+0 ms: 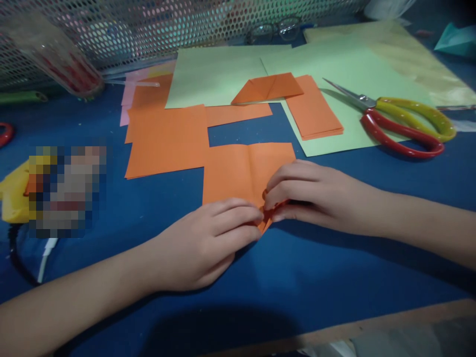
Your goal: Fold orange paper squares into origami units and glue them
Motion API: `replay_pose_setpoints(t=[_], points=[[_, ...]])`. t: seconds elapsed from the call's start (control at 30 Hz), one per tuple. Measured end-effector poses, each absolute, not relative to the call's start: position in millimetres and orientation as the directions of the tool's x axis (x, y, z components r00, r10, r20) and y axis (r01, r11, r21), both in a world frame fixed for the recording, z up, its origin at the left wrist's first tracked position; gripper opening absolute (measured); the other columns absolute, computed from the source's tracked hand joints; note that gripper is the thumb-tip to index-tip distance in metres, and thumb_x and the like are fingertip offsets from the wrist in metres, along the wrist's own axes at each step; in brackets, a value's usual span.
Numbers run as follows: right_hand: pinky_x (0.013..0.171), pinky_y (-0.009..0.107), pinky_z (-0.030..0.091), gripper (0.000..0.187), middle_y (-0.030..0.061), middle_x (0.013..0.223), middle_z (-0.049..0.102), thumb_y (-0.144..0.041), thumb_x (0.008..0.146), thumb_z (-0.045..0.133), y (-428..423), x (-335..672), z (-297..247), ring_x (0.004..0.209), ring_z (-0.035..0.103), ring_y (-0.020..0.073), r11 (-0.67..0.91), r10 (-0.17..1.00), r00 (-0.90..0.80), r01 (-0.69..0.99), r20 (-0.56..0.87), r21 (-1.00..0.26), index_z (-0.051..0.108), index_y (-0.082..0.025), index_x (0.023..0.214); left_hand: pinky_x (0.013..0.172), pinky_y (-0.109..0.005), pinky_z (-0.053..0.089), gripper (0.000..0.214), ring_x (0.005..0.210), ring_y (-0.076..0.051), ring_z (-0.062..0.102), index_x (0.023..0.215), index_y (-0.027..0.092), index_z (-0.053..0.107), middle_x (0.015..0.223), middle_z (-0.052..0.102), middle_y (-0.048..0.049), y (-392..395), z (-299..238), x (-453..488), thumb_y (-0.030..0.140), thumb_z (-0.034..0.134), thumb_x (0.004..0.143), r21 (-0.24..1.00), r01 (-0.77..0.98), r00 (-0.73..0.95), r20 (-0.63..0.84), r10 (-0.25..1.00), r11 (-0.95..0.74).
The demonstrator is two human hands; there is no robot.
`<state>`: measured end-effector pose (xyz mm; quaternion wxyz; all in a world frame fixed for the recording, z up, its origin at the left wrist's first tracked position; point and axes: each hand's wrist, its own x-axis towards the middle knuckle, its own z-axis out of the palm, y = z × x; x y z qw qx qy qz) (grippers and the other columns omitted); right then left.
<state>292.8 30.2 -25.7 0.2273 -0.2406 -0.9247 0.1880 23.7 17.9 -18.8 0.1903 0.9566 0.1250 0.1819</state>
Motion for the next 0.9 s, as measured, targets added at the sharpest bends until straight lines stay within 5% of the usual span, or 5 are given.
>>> replay_pose_setpoints(t=[0.2,0.43,0.63,0.9], points=[[0.081,0.036,0.052,0.021,0.0099,0.106,0.061,-0.034,0.106,0.052,30.6,291.7,-27.9,0.095,0.061,0.0204,0.808,0.554,-0.769,0.405,0.318,-0.428,0.066,-0.020,0.100,0.103,-0.040,0.054,0.027,0.128,-0.028,0.061,0.122,0.012,0.060,0.128,0.073,-0.0133,18.0,-18.6,23.6,0.009,0.040,0.104,0.349,0.171,0.914,0.293,0.281,-0.921],[0.085,0.041,0.038,0.028,0.0080,0.106,0.060,-0.036,0.108,0.046,23.0,292.6,-32.7,0.100,0.047,0.0248,0.819,0.573,-0.718,0.504,0.394,-0.274,0.069,-0.025,0.095,0.104,-0.037,0.054,0.030,0.126,-0.024,0.062,0.125,0.013,0.059,0.130,0.073,-0.0114,19.4,-18.2,22.0,0.007,0.041,0.101,0.413,0.187,0.908,0.274,0.317,-0.891],[0.076,0.034,0.038,0.030,0.0048,0.097,0.066,-0.030,0.111,0.038,23.5,293.1,-31.9,0.090,0.060,0.0171,0.861,0.508,-0.776,0.439,0.375,-0.258,0.065,-0.022,0.103,0.105,-0.040,0.053,0.029,0.127,-0.027,0.063,0.128,0.011,0.060,0.133,0.072,-0.0134,19.8,-19.7,21.8,0.012,0.041,0.106,0.362,0.172,0.923,0.265,0.278,-0.916],[0.078,0.034,0.048,0.025,0.0066,0.097,0.069,-0.029,0.109,0.046,28.4,294.4,-25.7,0.092,0.068,0.0187,0.843,0.523,-0.788,0.421,0.326,-0.334,0.068,-0.020,0.102,0.101,-0.038,0.054,0.032,0.128,-0.026,0.062,0.125,0.012,0.064,0.134,0.072,-0.0137,23.0,-16.6,23.3,0.013,0.037,0.108,0.324,0.155,0.938,0.247,0.241,-0.933]])
